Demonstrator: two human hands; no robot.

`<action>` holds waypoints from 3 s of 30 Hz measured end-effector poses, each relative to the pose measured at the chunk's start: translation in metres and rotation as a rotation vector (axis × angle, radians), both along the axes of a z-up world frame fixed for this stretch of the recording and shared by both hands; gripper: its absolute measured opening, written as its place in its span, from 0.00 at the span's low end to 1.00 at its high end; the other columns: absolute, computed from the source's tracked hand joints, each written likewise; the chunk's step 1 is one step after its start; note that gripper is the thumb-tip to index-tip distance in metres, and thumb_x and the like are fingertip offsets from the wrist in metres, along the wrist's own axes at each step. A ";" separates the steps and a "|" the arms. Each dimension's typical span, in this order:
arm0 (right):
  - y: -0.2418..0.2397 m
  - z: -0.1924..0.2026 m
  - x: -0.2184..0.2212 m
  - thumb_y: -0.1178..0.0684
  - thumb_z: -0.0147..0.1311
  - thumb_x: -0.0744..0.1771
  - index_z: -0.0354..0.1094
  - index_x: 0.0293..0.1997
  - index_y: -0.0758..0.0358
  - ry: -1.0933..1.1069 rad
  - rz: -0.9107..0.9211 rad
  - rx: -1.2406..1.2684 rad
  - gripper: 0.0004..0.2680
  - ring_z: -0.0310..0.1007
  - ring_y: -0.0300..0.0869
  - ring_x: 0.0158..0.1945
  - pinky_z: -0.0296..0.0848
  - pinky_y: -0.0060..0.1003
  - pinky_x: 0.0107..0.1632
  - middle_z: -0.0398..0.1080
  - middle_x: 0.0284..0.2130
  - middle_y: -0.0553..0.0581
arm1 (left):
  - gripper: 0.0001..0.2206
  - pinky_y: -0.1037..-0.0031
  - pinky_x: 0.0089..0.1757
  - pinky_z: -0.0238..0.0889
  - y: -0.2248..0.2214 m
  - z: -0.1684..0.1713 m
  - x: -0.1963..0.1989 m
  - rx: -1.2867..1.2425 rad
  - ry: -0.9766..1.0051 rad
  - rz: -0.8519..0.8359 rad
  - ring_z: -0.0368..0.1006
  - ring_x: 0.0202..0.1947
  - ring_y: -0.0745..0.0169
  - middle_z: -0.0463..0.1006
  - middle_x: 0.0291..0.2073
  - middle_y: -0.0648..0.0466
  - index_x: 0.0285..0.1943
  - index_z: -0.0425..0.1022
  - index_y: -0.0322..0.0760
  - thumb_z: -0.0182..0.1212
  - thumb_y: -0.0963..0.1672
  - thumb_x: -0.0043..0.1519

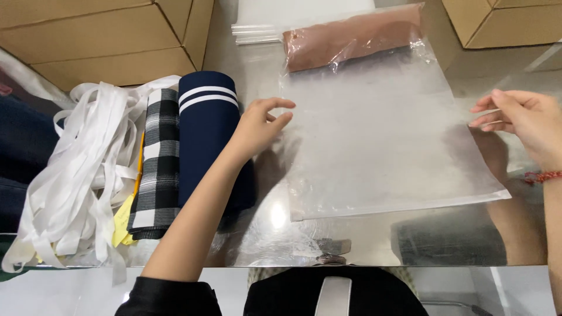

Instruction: The person writes on a yellow sticky note with a pencil and places it on a cardboard box tied with a white ribbon. They then move the box aside and place a rolled brown fabric item into a clear plastic bag, sealing it on a metal table.

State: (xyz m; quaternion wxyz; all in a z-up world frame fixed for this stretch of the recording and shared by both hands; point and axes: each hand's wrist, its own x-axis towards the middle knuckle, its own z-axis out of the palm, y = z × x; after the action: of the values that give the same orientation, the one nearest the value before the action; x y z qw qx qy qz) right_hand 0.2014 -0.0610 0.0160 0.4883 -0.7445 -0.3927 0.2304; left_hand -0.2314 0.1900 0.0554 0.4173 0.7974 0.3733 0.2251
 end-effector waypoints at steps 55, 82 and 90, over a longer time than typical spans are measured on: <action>0.186 0.140 0.025 0.49 0.51 0.75 0.68 0.47 0.58 0.540 0.087 0.217 0.06 0.82 0.55 0.55 0.81 0.57 0.56 0.73 0.43 0.55 | 0.13 0.64 0.41 0.81 0.165 0.117 0.092 -0.422 -0.425 0.367 0.86 0.44 0.47 0.70 0.46 0.54 0.46 0.72 0.39 0.46 0.49 0.74; -0.018 -0.004 -0.018 0.61 0.57 0.71 0.77 0.48 0.83 0.425 -0.004 -0.138 0.09 0.72 0.52 0.34 0.65 0.39 0.33 0.75 0.31 0.77 | 0.22 0.81 0.25 0.64 0.001 0.071 -0.040 -0.423 0.368 -0.048 0.82 0.23 0.60 0.91 0.44 0.53 0.43 0.85 0.23 0.52 0.49 0.72; 0.006 0.032 -0.030 0.45 0.59 0.71 0.89 0.33 0.81 -0.026 -0.045 -0.538 0.21 0.55 0.48 0.19 0.52 0.37 0.24 0.70 0.15 0.70 | 0.22 0.58 0.47 0.75 0.076 0.006 0.002 0.274 0.540 0.112 0.82 0.46 0.41 0.86 0.43 0.42 0.54 0.82 0.33 0.59 0.54 0.65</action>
State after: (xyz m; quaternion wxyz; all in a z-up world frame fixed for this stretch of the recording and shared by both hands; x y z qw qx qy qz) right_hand 0.1712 -0.0547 0.0476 0.2727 -0.8589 -0.3070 0.3060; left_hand -0.2289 0.2661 0.0611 0.1785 0.8554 0.4803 0.0757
